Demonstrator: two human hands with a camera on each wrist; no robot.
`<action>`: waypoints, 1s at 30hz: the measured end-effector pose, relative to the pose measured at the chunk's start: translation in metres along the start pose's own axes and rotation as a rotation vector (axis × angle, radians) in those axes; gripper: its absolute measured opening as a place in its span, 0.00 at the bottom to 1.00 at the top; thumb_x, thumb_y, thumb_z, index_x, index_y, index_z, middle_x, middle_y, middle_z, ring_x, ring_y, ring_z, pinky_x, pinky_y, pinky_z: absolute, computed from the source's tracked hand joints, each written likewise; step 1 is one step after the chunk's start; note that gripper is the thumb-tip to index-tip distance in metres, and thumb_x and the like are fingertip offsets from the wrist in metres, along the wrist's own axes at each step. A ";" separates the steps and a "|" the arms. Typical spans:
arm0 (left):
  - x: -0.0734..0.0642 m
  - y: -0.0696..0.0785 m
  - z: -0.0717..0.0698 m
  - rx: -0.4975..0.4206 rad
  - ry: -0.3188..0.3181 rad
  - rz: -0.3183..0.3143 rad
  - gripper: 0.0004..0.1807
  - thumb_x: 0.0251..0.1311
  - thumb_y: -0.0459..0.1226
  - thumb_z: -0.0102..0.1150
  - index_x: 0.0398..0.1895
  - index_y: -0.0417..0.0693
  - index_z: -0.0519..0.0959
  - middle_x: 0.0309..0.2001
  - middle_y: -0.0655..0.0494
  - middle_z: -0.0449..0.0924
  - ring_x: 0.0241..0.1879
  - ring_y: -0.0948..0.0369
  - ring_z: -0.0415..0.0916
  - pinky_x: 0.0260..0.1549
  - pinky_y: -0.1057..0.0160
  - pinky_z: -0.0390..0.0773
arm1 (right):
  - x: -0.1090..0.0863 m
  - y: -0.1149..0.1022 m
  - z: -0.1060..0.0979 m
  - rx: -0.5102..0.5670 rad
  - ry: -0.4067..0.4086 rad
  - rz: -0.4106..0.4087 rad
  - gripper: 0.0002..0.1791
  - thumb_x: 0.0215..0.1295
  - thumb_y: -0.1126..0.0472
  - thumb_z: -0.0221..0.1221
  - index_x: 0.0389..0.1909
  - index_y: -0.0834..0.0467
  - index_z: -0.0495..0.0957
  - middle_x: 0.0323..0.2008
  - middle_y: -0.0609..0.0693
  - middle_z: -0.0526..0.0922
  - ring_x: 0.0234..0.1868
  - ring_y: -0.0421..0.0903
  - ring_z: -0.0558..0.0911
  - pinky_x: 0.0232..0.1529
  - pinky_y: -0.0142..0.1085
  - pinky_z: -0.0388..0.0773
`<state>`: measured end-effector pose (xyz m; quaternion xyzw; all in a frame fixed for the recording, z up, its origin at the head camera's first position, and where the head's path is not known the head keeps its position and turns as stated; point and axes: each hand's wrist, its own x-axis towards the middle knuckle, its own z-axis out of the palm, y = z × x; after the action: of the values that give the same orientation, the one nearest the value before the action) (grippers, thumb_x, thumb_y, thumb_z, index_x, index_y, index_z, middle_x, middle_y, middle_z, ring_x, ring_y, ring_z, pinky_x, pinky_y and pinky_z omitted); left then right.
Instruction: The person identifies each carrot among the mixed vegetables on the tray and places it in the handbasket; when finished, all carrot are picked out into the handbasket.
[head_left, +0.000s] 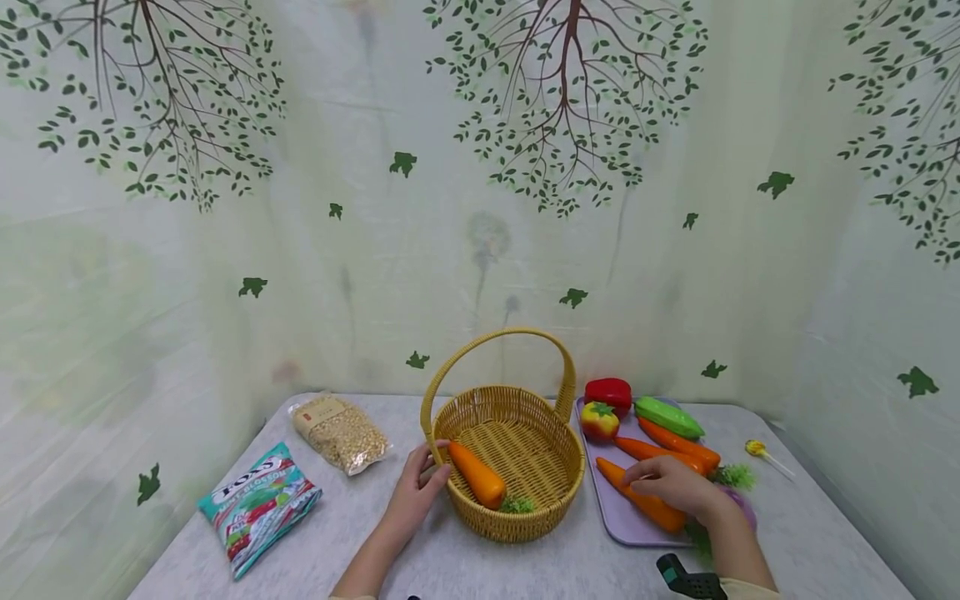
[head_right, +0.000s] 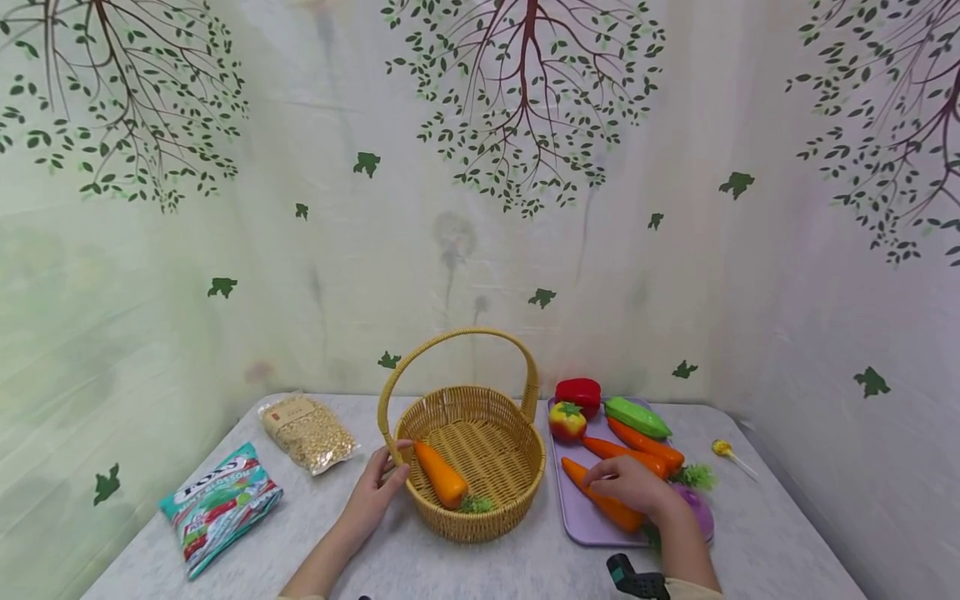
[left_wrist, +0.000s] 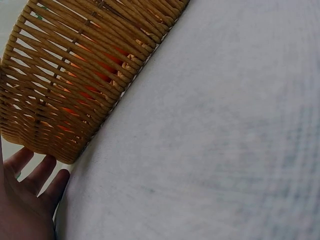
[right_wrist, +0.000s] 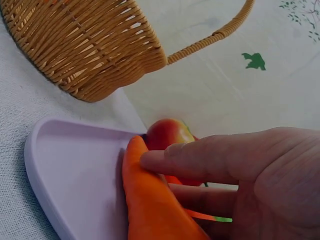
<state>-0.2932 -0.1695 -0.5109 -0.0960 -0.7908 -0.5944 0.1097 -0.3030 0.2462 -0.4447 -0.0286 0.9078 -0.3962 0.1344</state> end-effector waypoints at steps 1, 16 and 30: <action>0.000 0.001 0.000 -0.003 -0.001 -0.002 0.21 0.71 0.41 0.55 0.65 0.56 0.71 0.71 0.48 0.63 0.70 0.43 0.66 0.64 0.45 0.74 | 0.000 0.000 0.000 -0.005 0.003 0.003 0.11 0.65 0.60 0.63 0.46 0.55 0.87 0.50 0.51 0.84 0.49 0.48 0.74 0.55 0.51 0.76; 0.000 -0.002 -0.001 0.001 0.000 -0.007 0.21 0.71 0.42 0.56 0.66 0.57 0.71 0.71 0.49 0.63 0.70 0.46 0.67 0.62 0.54 0.75 | 0.004 0.001 0.006 -0.025 -0.065 -0.004 0.29 0.60 0.48 0.67 0.63 0.49 0.78 0.64 0.57 0.77 0.60 0.56 0.74 0.60 0.66 0.69; 0.002 -0.004 0.000 0.001 -0.007 0.011 0.21 0.71 0.41 0.55 0.66 0.55 0.71 0.71 0.49 0.63 0.70 0.45 0.67 0.58 0.64 0.76 | -0.005 0.005 -0.002 -0.070 -0.134 -0.046 0.37 0.51 0.54 0.74 0.65 0.46 0.76 0.65 0.56 0.75 0.58 0.57 0.73 0.58 0.65 0.71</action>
<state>-0.2958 -0.1706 -0.5144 -0.1023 -0.7908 -0.5933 0.1102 -0.2979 0.2515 -0.4457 -0.0807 0.9091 -0.3645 0.1847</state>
